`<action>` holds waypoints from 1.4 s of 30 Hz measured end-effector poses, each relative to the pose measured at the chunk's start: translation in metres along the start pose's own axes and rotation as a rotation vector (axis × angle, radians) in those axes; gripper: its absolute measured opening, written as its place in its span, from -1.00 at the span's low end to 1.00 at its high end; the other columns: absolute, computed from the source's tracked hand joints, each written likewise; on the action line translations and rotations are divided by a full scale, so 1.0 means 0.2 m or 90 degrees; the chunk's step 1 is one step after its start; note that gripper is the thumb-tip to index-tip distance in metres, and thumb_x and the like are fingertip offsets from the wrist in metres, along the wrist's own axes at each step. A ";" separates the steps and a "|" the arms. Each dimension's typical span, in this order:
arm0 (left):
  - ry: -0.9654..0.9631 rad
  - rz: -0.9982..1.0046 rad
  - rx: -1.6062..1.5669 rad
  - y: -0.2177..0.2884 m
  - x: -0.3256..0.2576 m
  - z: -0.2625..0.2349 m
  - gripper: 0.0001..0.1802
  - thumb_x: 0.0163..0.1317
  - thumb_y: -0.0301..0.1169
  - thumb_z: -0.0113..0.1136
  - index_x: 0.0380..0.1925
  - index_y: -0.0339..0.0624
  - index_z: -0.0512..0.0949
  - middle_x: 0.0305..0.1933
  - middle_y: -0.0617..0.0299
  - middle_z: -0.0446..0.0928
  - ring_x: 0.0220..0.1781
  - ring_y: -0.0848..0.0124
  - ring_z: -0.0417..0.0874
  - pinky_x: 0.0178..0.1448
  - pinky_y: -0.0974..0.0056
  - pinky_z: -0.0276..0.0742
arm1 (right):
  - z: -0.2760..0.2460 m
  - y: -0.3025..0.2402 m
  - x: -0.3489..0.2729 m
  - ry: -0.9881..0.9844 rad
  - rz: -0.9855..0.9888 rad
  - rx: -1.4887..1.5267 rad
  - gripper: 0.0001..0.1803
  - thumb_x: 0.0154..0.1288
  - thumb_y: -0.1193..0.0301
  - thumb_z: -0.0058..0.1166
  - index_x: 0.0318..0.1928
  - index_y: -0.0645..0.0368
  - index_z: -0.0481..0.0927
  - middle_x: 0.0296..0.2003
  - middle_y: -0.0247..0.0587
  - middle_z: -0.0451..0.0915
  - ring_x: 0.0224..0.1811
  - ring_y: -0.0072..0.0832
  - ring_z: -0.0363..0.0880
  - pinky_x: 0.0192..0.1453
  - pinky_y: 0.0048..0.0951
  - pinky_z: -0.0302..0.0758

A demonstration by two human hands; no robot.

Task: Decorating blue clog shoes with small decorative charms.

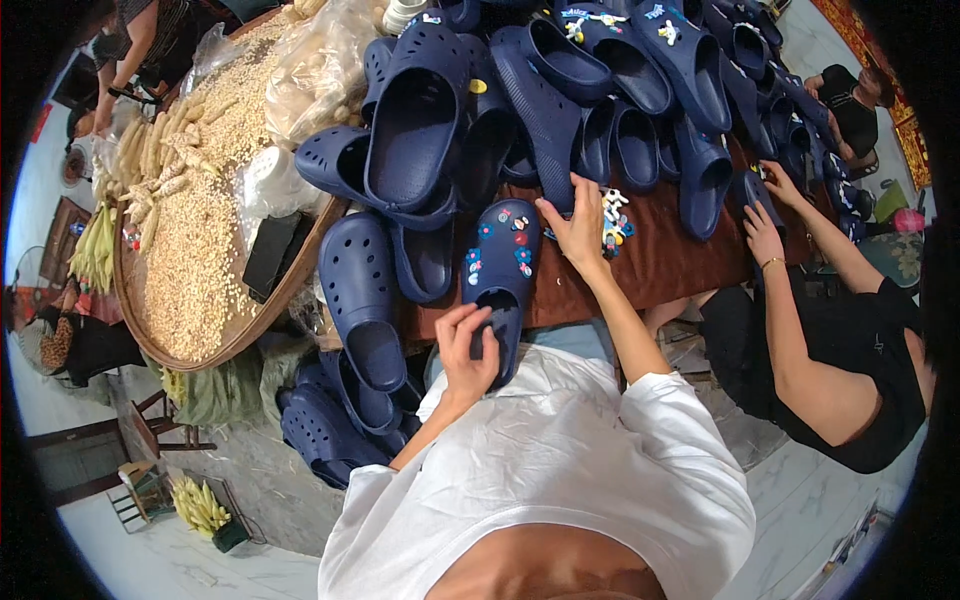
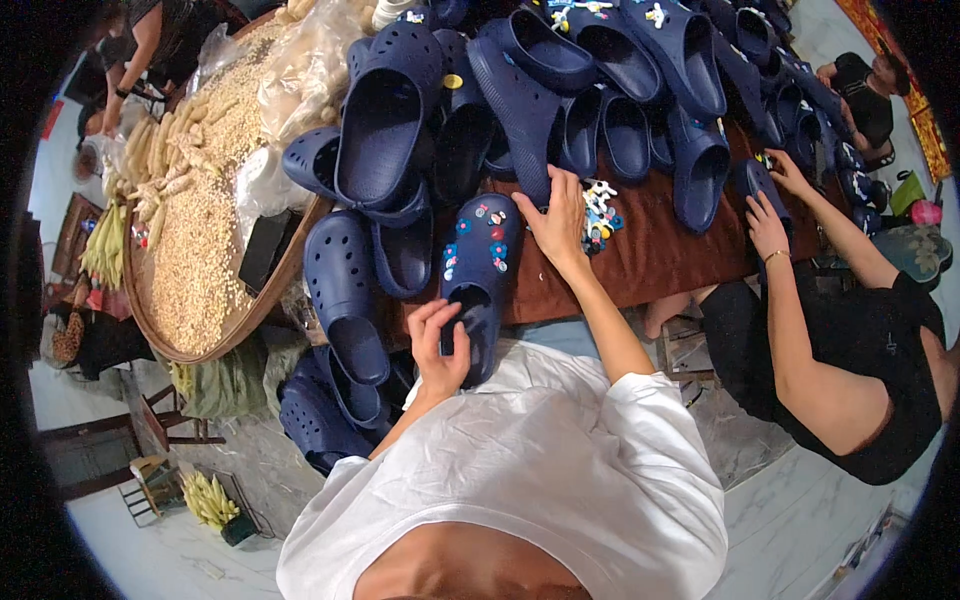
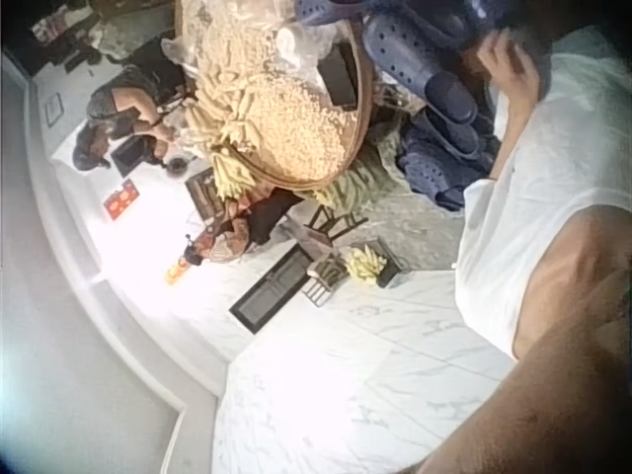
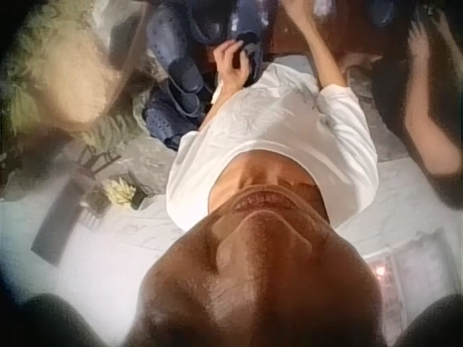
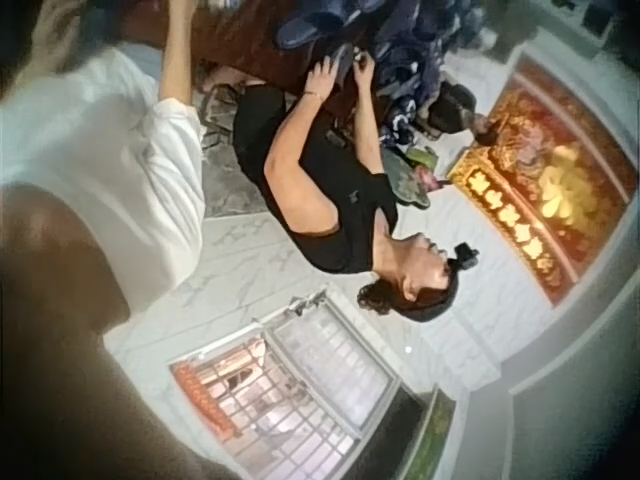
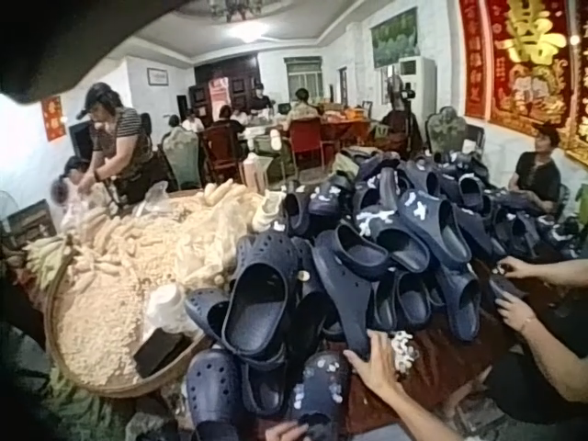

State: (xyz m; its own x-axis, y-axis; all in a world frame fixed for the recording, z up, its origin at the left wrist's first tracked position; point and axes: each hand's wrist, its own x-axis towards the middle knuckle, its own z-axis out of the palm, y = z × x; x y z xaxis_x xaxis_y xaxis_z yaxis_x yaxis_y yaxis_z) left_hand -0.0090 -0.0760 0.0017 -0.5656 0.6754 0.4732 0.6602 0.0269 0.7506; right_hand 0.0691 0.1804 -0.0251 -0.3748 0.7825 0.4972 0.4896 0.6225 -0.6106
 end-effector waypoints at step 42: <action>-0.093 -0.599 -0.765 -0.06 0.08 0.23 -0.66 0.35 -0.28 0.12 0.06 -0.20 0.48 -0.02 0.28 0.53 0.11 0.45 0.47 0.28 0.23 0.30 | -0.13 -0.35 -0.36 -0.192 0.146 0.249 -0.79 0.30 0.40 0.19 -0.10 0.19 0.57 -0.18 -0.18 0.48 -0.24 -0.39 0.57 -0.22 -0.43 0.54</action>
State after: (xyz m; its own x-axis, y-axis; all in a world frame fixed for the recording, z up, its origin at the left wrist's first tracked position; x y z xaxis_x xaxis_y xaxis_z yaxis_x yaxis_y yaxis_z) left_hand -0.0026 -0.0326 -0.0208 -0.4378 0.8211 -0.3663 -0.7160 -0.0720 0.6944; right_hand 0.0816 0.0797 -0.0018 -0.5296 0.8330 0.1602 0.2780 0.3488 -0.8950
